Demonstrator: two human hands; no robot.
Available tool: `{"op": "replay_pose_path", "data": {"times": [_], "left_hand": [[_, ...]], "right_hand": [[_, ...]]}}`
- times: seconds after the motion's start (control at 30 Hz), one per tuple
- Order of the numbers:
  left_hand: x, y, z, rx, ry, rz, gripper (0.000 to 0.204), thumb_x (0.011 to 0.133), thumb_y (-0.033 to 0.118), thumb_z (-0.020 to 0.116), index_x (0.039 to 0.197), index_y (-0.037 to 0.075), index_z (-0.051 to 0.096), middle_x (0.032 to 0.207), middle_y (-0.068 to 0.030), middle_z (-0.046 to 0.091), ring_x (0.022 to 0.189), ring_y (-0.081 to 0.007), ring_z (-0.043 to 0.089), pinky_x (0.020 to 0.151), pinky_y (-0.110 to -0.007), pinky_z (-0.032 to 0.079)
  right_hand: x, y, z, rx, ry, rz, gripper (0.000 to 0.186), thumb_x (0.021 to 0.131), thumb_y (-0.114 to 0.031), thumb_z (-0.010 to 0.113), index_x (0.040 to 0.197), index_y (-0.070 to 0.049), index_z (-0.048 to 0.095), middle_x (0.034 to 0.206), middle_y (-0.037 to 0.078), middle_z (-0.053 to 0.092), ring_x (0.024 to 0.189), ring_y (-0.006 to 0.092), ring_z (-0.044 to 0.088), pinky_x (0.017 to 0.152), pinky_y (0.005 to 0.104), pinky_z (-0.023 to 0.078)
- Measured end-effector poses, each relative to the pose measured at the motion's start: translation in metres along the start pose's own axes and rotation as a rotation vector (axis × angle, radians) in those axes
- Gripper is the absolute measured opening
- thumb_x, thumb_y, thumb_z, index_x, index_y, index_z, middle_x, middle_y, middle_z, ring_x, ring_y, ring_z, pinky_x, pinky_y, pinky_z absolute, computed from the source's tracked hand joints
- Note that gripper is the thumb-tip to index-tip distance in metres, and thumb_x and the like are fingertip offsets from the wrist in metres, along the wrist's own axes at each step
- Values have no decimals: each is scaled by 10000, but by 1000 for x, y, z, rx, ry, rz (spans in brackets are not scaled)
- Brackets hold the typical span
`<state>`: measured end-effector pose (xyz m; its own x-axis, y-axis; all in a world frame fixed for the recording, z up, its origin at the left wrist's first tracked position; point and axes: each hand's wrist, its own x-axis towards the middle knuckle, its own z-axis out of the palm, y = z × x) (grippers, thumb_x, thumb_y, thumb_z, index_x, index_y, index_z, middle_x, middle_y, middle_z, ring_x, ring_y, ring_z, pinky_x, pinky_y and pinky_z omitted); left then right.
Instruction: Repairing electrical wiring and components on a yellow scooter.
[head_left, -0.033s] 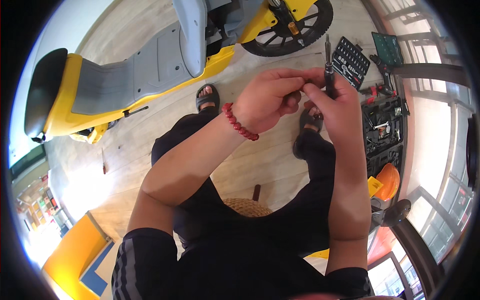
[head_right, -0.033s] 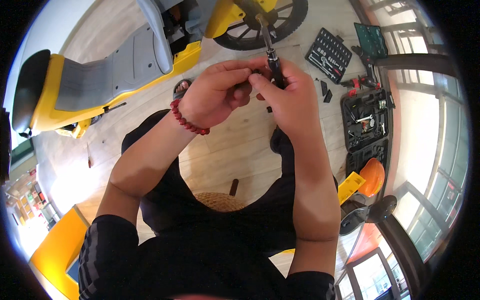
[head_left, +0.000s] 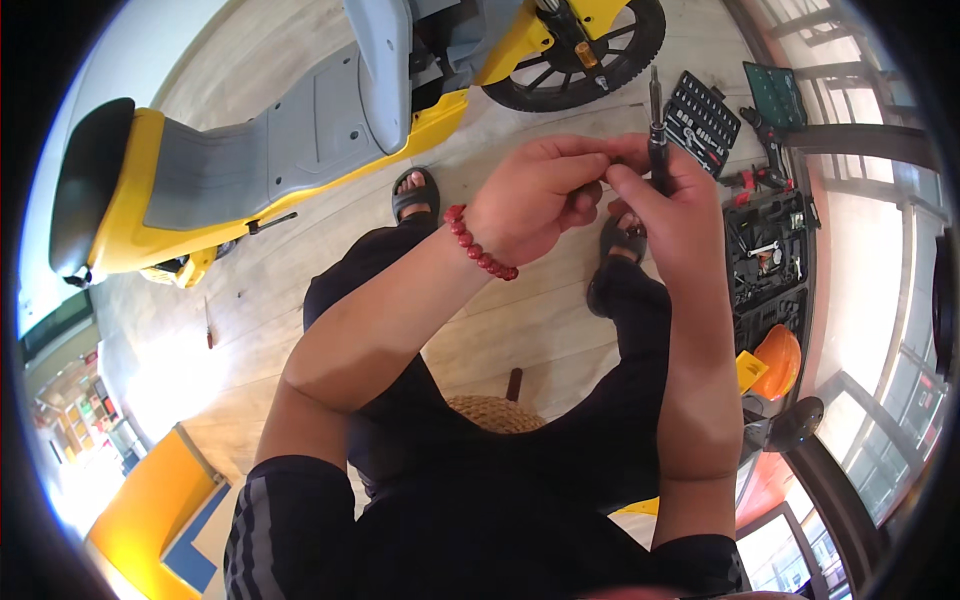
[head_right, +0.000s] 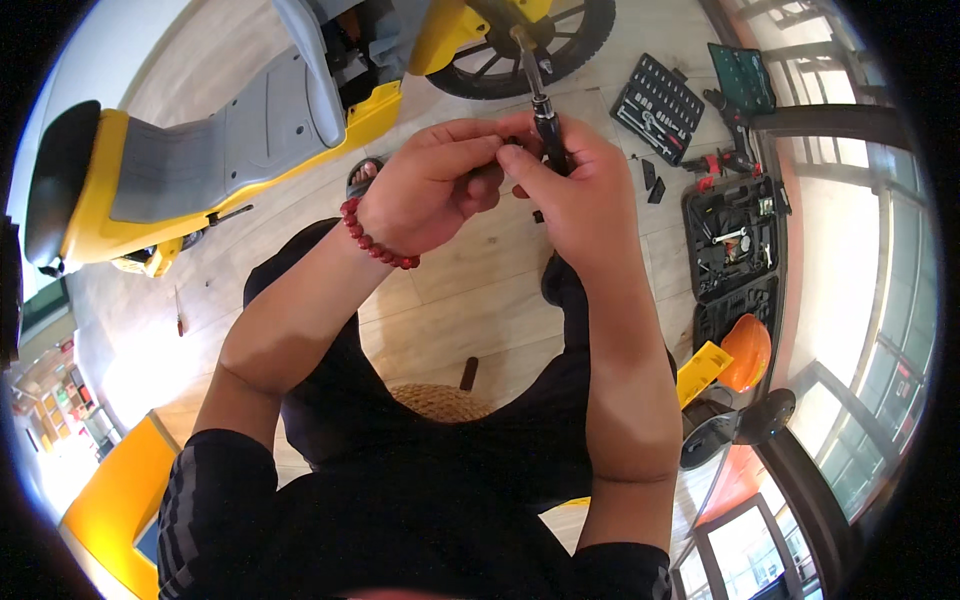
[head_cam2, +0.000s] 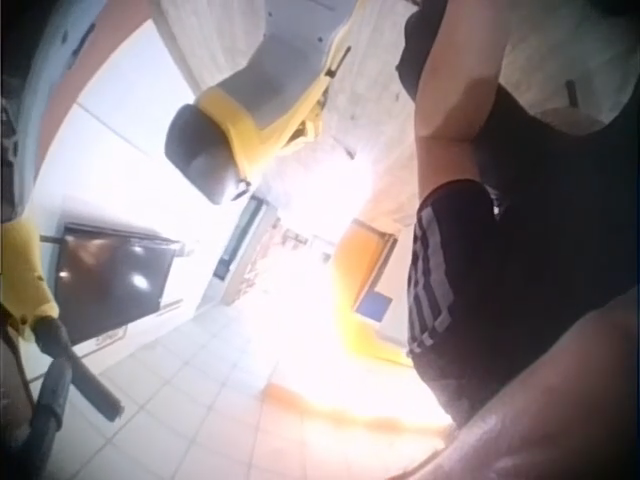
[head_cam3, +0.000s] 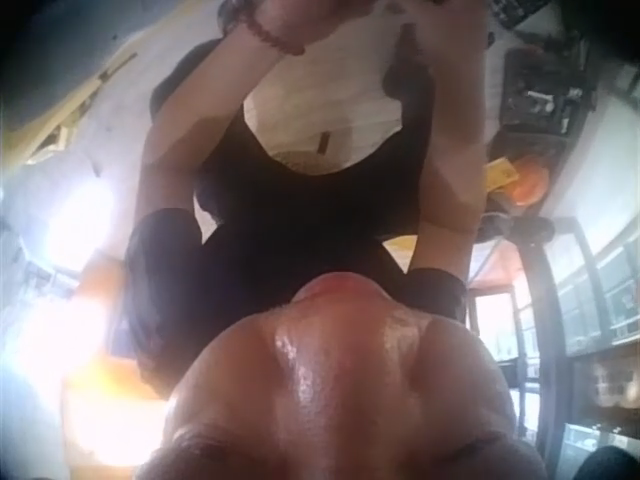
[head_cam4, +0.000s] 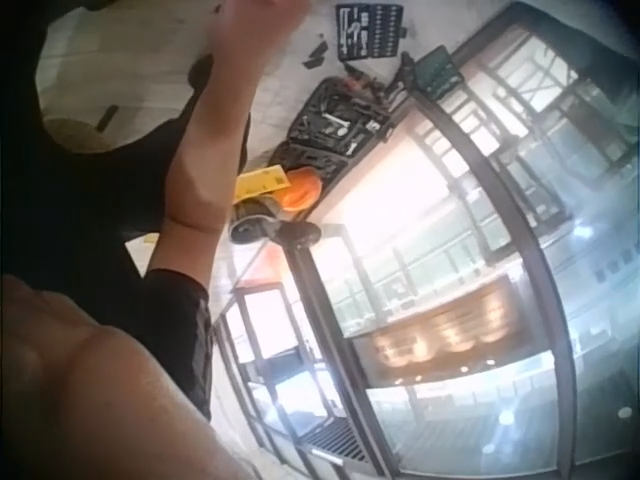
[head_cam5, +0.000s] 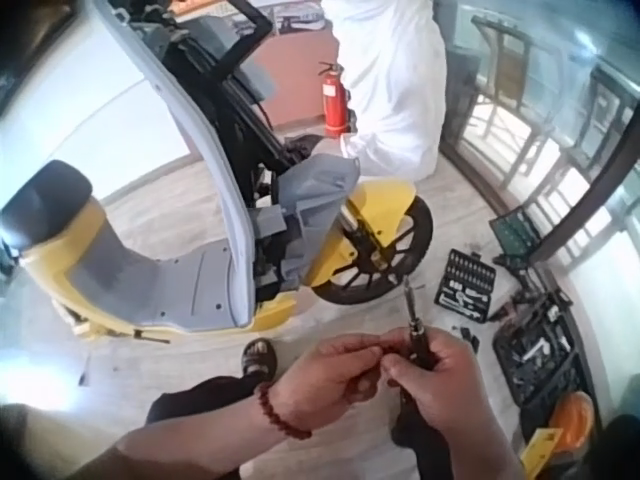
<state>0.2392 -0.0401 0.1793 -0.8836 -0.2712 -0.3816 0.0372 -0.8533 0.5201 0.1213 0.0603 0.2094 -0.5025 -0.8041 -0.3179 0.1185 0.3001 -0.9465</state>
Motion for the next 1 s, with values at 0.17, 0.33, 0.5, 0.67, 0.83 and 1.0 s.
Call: {"op": "replay_pose_path", "data": {"times": [0.17,0.33,0.5,0.67,0.83,1.0], "left_hand": [[2,-4,-10,79,-60,35,277,918,107,477,1167,12,549,881,3,577,595,-57,387,548,-185,343],[-1,-4,-4,30,36,67,187,929,128,465,1061,31,555,869,-13,582,592,-59,404,533,-192,351],[-1,4,-8,-29,64,51,138,941,169,461,966,63,546,860,-26,585,586,-63,404,523,-195,350],[-1,8,-22,42,38,99,152,945,200,471,966,67,541,859,-27,578,582,-65,405,514,-196,338],[2,8,-14,64,64,125,137,948,160,455,996,67,543,887,-29,569,592,-61,407,512,-195,331],[5,10,-20,38,-6,135,148,949,148,450,1037,59,531,897,-29,568,604,-58,408,513,-193,328]], "right_hand": [[-1,8,0,38,43,-71,220,806,-118,636,1012,-42,635,762,1,601,651,73,547,588,221,469],[-4,7,-1,126,62,12,258,836,-129,590,1076,-35,603,767,3,570,655,77,545,603,243,493],[-5,15,-9,224,-13,60,283,859,-123,545,1119,-18,578,786,9,536,678,85,542,632,256,501],[-12,28,-17,12,-98,21,310,865,-84,533,1158,16,548,784,15,542,682,87,540,655,238,481],[-23,30,-33,-36,-53,63,308,857,-87,569,1148,13,566,766,3,559,664,76,530,603,209,430],[-29,28,-39,34,-40,39,285,859,-94,575,1128,-1,591,761,-11,568,658,56,500,581,193,397]]}}
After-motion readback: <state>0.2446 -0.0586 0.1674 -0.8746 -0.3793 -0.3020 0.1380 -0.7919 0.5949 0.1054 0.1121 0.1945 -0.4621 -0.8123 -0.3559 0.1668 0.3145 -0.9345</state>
